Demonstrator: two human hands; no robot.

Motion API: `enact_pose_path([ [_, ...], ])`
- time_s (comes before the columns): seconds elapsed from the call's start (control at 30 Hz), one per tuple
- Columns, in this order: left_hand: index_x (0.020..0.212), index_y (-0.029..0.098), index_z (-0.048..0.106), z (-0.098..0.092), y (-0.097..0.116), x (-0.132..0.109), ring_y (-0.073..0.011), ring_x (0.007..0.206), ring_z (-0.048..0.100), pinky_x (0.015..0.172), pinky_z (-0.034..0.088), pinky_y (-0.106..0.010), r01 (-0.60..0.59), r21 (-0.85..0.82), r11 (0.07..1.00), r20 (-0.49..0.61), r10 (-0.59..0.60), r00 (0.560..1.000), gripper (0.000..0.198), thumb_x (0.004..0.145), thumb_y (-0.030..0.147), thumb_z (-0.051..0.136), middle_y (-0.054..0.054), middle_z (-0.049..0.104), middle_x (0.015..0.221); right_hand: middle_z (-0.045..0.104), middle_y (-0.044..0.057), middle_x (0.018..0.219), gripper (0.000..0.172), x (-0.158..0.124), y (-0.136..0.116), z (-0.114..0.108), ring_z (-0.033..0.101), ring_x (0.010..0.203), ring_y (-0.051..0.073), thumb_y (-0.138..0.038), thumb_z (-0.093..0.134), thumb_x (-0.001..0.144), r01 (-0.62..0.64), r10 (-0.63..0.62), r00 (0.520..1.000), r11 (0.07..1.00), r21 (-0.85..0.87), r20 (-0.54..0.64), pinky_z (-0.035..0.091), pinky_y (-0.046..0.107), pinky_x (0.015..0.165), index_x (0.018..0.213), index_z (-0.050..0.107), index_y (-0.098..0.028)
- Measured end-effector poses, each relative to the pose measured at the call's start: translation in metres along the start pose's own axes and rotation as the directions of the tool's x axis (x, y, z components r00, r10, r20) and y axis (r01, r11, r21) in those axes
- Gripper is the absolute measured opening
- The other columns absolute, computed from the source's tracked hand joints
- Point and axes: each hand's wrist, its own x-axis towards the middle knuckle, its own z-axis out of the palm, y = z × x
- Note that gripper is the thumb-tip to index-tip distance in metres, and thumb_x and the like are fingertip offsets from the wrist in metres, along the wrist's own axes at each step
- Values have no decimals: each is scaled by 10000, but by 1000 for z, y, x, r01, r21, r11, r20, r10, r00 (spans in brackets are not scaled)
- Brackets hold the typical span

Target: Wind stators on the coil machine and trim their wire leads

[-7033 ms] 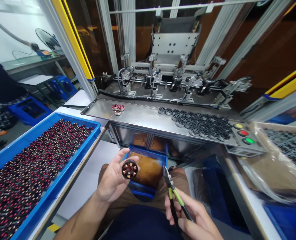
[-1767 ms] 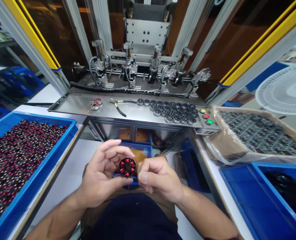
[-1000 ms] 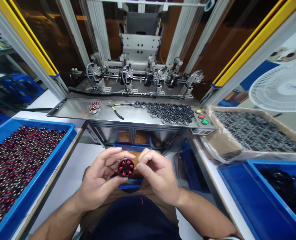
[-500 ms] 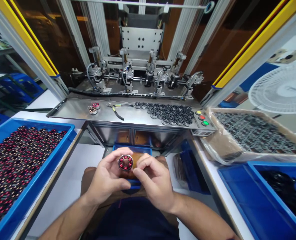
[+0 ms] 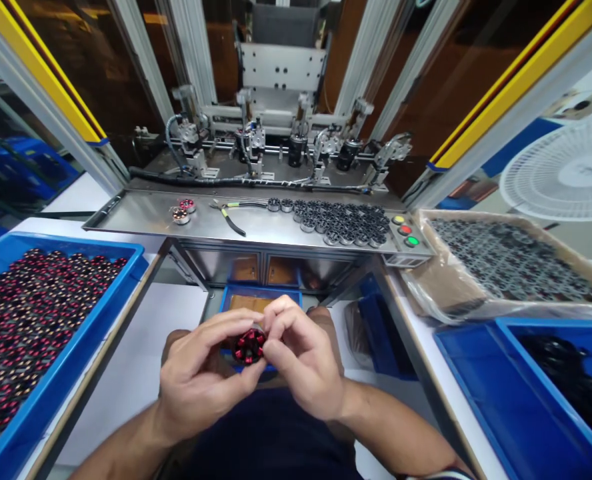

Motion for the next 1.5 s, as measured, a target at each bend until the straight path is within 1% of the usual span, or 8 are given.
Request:
enact_pose_path([
  [0.23, 1157, 231, 661, 0, -2, -1, -211, 1025, 697, 918, 591, -323, 69, -26, 997, -3, -69, 998, 553, 665, -1, 764, -62, 725, 1111, 501, 0, 847, 201, -8, 14, 12, 486, 765, 110, -304, 457, 1003, -150, 184, 965, 971, 184, -184, 420, 254, 720, 839, 509, -199],
  [0.33, 1149, 229, 669, -1, -2, -1, -204, 1026, 694, 919, 587, -303, 80, -12, 997, 9, -80, 997, 543, 666, 2, 766, -56, 724, 1110, 520, 21, 986, 91, -10, 16, 8, 521, 881, 132, -292, 552, 951, -28, 45, 979, 996, 87, -199, 438, 290, 821, 1013, 529, -230],
  [0.4, 1162, 226, 666, -2, -2, -1, -213, 1048, 685, 914, 589, -304, 63, -13, 998, 47, -62, 997, 555, 663, 7, 772, -62, 718, 1125, 506, 51, 1116, 333, -8, 13, 6, 516, 1022, 181, -277, 699, 838, 82, -87, 982, 996, -36, -166, 423, 350, 918, 1118, 521, -246],
  [0.53, 1174, 218, 660, -3, -2, -5, -224, 1062, 678, 939, 582, -329, 48, 5, 999, 87, -48, 995, 588, 647, -16, 773, -68, 712, 1134, 524, 40, 998, 88, -1, 3, 8, 527, 918, 158, -235, 667, 862, 72, -97, 973, 990, -125, -208, 433, 314, 825, 879, 587, -205],
  [0.67, 1157, 227, 668, -1, 1, -5, -194, 1052, 688, 948, 575, -287, 99, -38, 994, 62, -97, 993, 572, 651, -21, 770, -52, 721, 1137, 510, 7, 832, 176, 2, 4, 11, 496, 764, 114, -246, 579, 938, -20, 16, 950, 1000, -12, -310, 415, 257, 714, 774, 553, -187],
  [0.87, 1106, 255, 693, 0, 15, 9, -130, 973, 724, 874, 572, -161, 217, -190, 958, 19, -217, 976, 508, 673, 1, 772, 1, 756, 1075, 531, 26, 945, 258, -11, 9, 6, 531, 847, 145, -386, 698, 849, 29, -8, 982, 994, 107, -186, 448, 285, 768, 1006, 582, -218],
  [0.97, 1077, 254, 706, 1, 19, 13, -122, 950, 731, 866, 566, -142, 256, -225, 940, 20, -258, 966, 494, 660, 1, 783, 12, 765, 1053, 557, 21, 850, 92, -14, 3, 4, 545, 795, 141, -275, 672, 875, -1, 4, 995, 1000, 28, -104, 452, 282, 719, 899, 621, -203],
  [1.5, 1104, 214, 694, -2, 15, 6, -183, 942, 729, 871, 593, -233, 138, -112, 984, 58, -132, 990, 511, 643, 11, 780, -55, 761, 1035, 605, 22, 724, 78, -7, -11, 5, 574, 686, 136, -128, 631, 870, 170, -204, 965, 965, -199, -162, 468, 279, 633, 819, 655, -182],
])
